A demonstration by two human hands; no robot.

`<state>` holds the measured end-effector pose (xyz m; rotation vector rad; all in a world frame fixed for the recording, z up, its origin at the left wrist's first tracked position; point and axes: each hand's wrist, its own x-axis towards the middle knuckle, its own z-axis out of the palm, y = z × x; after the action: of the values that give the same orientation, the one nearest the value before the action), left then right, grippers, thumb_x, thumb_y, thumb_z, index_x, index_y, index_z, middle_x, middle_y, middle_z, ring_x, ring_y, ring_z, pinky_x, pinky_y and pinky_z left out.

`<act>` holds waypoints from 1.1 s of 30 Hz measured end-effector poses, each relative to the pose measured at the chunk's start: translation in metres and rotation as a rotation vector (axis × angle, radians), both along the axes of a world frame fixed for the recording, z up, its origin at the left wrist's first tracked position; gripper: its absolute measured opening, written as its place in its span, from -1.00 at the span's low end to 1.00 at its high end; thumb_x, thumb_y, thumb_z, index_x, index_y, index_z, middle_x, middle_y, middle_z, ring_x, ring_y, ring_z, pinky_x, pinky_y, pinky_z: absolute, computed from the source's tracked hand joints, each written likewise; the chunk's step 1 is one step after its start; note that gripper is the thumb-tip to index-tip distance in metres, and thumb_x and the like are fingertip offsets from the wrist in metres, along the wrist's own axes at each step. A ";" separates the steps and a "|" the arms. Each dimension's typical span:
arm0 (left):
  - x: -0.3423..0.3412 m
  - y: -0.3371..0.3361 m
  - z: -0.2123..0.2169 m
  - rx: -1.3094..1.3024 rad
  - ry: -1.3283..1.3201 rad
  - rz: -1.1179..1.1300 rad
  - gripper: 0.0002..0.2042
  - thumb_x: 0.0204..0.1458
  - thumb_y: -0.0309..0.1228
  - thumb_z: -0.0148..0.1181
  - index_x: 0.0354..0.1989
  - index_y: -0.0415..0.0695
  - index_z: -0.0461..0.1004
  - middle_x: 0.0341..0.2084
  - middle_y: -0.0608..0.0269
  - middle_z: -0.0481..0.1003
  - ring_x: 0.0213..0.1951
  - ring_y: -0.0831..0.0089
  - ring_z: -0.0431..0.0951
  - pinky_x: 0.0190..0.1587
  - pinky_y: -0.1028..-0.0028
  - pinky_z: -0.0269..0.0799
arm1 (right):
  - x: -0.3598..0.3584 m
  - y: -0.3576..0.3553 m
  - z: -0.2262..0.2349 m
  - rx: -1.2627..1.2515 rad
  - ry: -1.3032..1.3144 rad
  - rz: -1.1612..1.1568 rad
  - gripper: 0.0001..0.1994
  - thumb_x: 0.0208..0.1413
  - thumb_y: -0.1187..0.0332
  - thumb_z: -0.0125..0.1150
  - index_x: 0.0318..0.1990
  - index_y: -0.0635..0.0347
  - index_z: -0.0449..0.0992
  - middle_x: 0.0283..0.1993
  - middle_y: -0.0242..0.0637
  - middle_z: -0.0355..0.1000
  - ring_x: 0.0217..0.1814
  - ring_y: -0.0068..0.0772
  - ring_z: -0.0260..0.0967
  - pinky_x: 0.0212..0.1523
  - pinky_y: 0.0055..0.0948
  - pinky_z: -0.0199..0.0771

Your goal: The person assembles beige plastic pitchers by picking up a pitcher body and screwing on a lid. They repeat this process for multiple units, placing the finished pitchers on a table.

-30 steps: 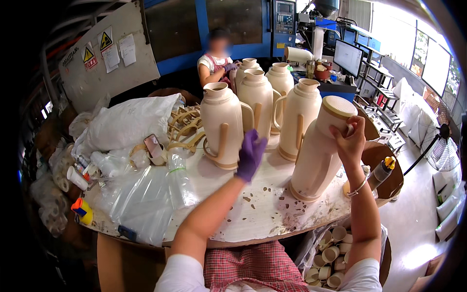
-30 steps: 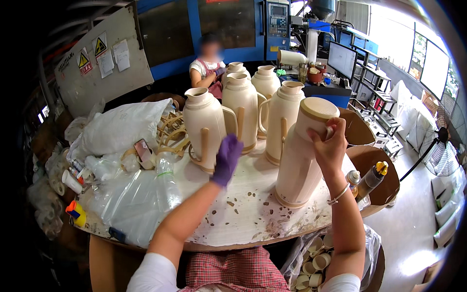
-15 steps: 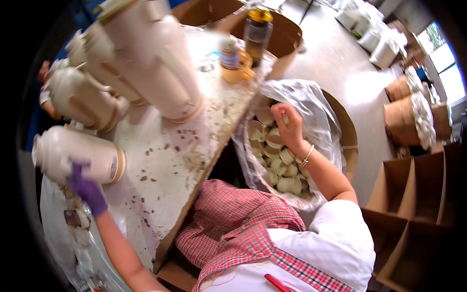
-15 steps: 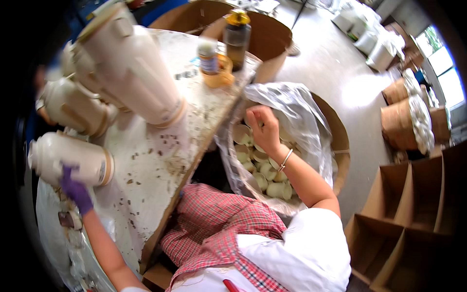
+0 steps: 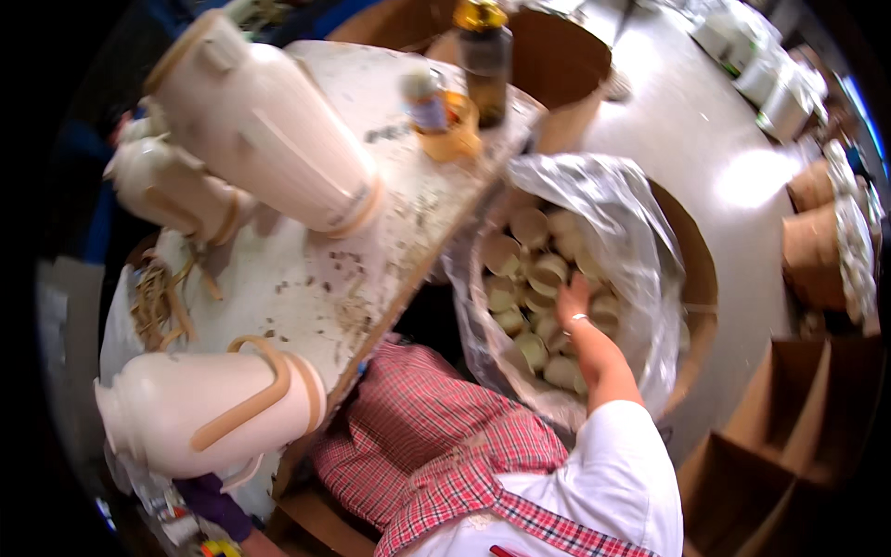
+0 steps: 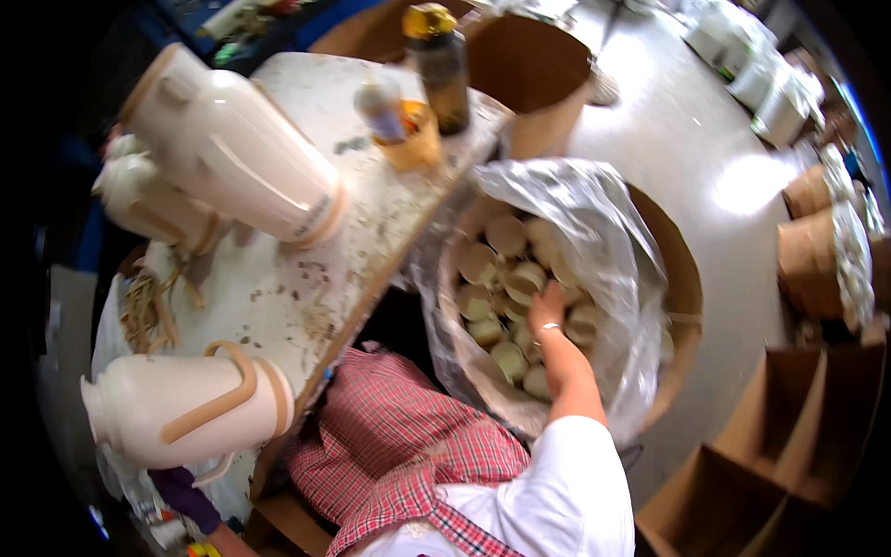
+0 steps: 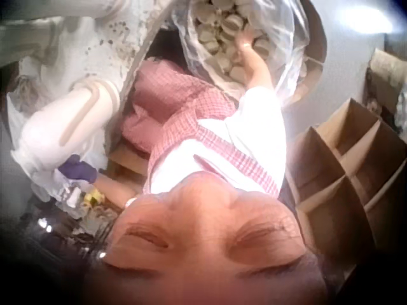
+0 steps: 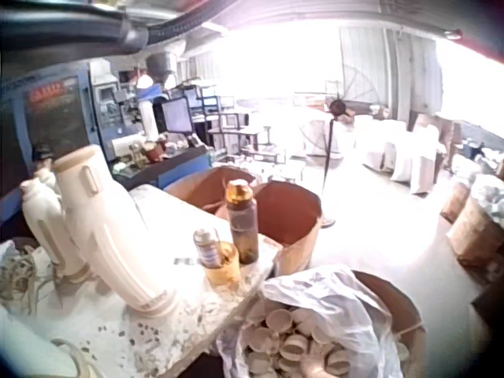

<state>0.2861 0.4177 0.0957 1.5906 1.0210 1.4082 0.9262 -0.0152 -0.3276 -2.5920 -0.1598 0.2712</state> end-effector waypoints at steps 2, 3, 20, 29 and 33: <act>0.037 -0.016 -0.022 -0.090 -0.244 0.111 -0.67 0.25 -0.23 -0.07 0.02 -0.21 0.39 -0.24 0.23 0.50 -0.27 0.42 0.51 -0.21 0.47 0.44 | 0.034 -0.007 0.009 -0.149 -0.013 0.084 -0.52 0.20 0.25 -0.14 0.24 0.29 0.24 0.31 0.10 0.17 0.36 -0.01 0.10 0.31 -0.10 0.09; 0.061 0.023 -0.015 -0.221 -0.356 0.007 -0.65 0.24 -0.21 -0.04 0.02 -0.20 0.40 -0.34 0.19 0.55 -0.36 0.38 0.56 -0.31 0.44 0.50 | 0.072 -0.046 -0.070 -0.533 -0.093 0.076 -0.55 0.26 0.26 -0.18 0.27 0.20 0.27 0.34 -0.01 0.16 0.39 -0.09 0.09 0.32 -0.18 0.11; 0.278 -0.202 0.006 0.648 0.603 -1.249 -0.39 -0.19 -0.03 0.34 -0.01 -0.18 0.42 -0.14 0.10 0.50 -0.06 0.17 0.51 0.34 -0.02 -0.04 | -0.152 0.111 0.388 1.372 0.463 1.371 -0.52 -0.24 0.82 -0.22 -0.06 0.29 0.24 -0.04 -0.10 0.35 0.01 -0.20 0.35 0.09 -0.29 0.31; 0.211 -0.194 -0.004 1.077 0.692 -0.733 -0.78 -0.18 -0.43 0.17 -0.28 -0.02 0.52 -0.32 0.30 0.50 -0.15 0.30 0.52 0.21 0.06 0.32 | -0.229 0.174 0.443 1.023 1.743 0.874 -0.07 -0.08 0.11 0.16 0.44 0.15 -0.16 0.36 0.05 0.10 0.38 -0.01 0.12 0.37 -0.12 0.09; 0.182 -0.169 0.016 1.072 0.704 -0.602 -0.57 -0.12 -0.30 0.27 -0.03 -0.12 0.44 -0.03 0.18 0.45 0.07 0.25 0.44 0.21 0.07 0.30 | -0.228 0.183 0.478 0.943 1.606 1.101 -0.05 -0.09 0.11 0.30 0.42 0.17 -0.11 0.36 -0.01 0.10 0.37 -0.08 0.13 0.35 -0.12 0.13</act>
<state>0.4681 0.2487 0.1114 2.9750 -0.0517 0.9661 0.6984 0.1678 0.1508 -0.6250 -0.7905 1.8739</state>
